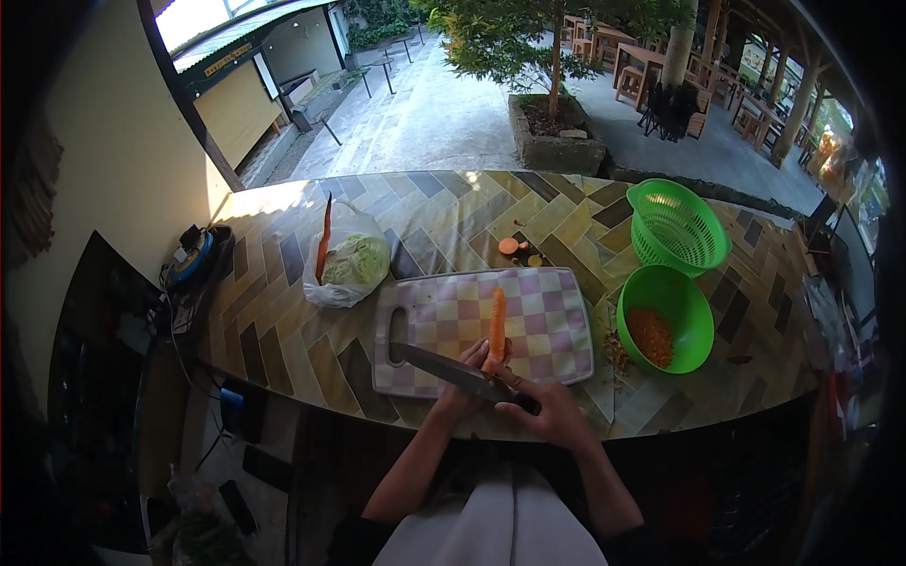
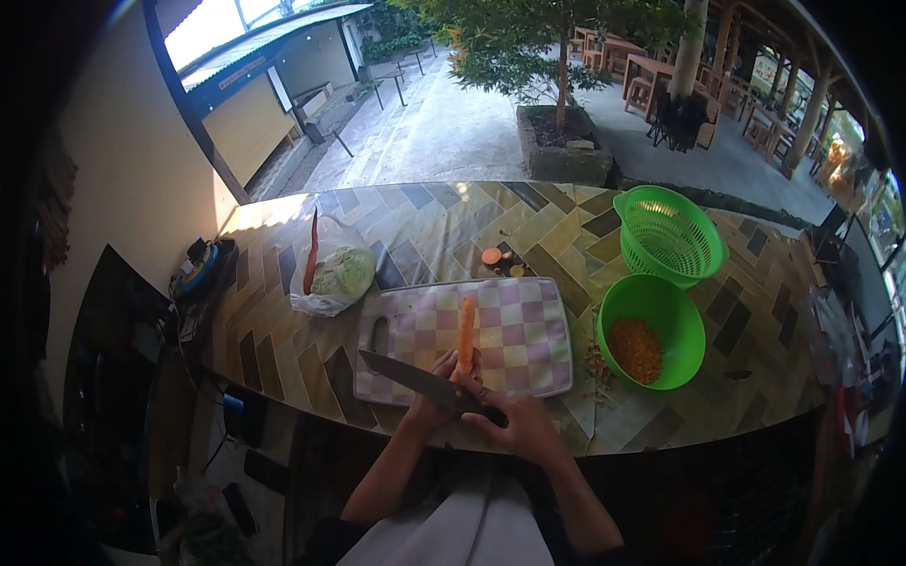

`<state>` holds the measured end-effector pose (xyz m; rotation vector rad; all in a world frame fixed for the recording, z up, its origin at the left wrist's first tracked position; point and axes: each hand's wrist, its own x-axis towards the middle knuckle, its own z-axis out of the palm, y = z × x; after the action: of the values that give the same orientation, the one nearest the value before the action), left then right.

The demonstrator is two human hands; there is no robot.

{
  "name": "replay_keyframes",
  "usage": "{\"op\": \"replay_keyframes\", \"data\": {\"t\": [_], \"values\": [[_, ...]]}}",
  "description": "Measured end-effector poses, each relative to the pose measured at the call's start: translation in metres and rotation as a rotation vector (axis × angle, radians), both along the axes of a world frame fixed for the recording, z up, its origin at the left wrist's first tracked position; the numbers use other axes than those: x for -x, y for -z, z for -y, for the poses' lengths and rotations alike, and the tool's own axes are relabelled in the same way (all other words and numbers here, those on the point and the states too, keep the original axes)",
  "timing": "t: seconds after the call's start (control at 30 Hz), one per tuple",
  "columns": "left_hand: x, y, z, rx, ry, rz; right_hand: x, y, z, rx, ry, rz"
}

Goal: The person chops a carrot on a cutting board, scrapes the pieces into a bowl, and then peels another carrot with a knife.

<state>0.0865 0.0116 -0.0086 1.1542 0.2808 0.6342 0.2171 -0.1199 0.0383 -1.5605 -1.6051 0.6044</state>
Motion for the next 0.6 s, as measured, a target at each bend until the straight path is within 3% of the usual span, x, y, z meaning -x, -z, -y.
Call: {"op": "replay_keyframes", "data": {"t": [0.23, 0.33, 0.5, 0.6], "values": [[-0.003, 0.009, -0.002, 0.385, 0.106, 0.157, 0.005, -0.011, 0.000, 0.154, 0.066, 0.039], [-0.002, 0.005, 0.000, 0.203, 0.024, 0.049, 0.008, -0.004, 0.000, 0.113, 0.116, 0.084], [-0.004, 0.008, 0.001, 0.138, -0.049, -0.017, 0.013, 0.011, -0.003, -0.032, 0.180, 0.238], [-0.005, 0.002, 0.002, 0.317, -0.023, 0.046, 0.012, 0.013, -0.005, -0.112, 0.190, 0.214]]}}
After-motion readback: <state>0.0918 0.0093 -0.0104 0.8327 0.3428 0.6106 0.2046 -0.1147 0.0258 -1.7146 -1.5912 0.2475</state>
